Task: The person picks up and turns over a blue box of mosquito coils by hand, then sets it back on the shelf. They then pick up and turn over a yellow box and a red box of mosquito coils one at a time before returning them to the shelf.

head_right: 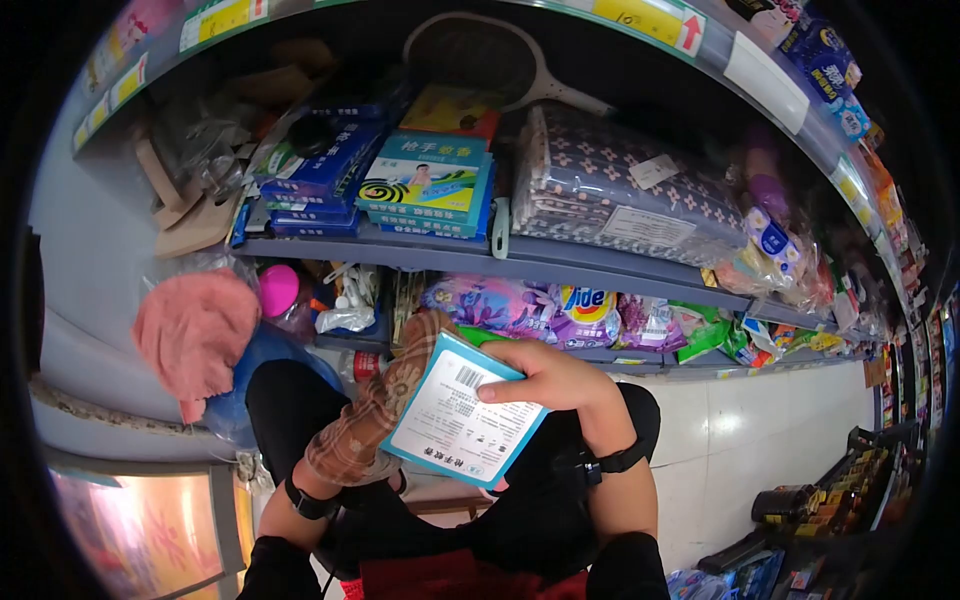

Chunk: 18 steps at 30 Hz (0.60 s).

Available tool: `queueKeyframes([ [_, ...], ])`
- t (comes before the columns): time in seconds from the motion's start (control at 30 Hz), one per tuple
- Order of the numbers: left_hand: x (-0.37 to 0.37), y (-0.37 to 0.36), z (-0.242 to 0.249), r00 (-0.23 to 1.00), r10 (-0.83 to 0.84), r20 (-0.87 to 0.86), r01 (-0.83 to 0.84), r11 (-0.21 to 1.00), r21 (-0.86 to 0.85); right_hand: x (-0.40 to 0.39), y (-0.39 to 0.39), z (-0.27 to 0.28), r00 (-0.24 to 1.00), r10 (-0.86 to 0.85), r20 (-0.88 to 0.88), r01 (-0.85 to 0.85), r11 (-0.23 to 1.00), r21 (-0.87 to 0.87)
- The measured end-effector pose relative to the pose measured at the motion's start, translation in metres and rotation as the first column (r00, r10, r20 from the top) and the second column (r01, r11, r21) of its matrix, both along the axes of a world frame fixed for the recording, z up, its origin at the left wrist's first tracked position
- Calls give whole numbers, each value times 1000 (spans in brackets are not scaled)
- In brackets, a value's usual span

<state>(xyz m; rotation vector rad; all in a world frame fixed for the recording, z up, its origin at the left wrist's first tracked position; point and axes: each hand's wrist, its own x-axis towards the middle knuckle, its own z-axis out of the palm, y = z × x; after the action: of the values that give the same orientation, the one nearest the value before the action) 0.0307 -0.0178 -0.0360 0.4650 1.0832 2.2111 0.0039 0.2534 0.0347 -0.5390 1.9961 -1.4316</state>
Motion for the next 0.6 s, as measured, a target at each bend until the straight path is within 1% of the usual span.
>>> queueKeyframes([
  [0.1,4,-4,17,999,48,19,-48,999,-5,-4,18,-4,995,-100,5,100,992,-76],
  [0.13,4,-5,21,998,60,22,-60,998,-6,-5,25,-1,988,-151,38,154,985,-78],
  [0.17,5,-4,23,998,64,28,-64,998,-8,-5,30,1,979,-199,37,202,971,-128],
  [0.23,2,-1,26,996,77,38,-77,997,-19,-2,39,6,957,-288,38,289,930,-227],
  [0.27,0,3,28,996,83,37,-82,996,-26,-3,49,2,948,-313,51,316,919,-236],
  [0.37,-5,14,40,993,114,33,-112,992,-54,0,64,-2,890,-450,81,450,831,-327],
  [0.4,-7,19,48,991,132,31,-130,989,-63,2,65,-1,858,-493,140,508,780,-365],
  [0.47,-8,25,67,983,185,23,-182,979,-96,3,68,-1,792,-583,182,576,615,-538],
  [0.5,-8,25,74,977,212,28,-208,972,-104,1,68,-1,759,-618,206,591,521,-616],
  [0.53,-7,26,81,971,237,36,-232,967,-109,0,66,-2,741,-643,193,550,416,-724],
  [0.6,-7,14,47,962,261,82,-259,965,-37,-4,62,15,613,-763,204,576,256,-776],
])
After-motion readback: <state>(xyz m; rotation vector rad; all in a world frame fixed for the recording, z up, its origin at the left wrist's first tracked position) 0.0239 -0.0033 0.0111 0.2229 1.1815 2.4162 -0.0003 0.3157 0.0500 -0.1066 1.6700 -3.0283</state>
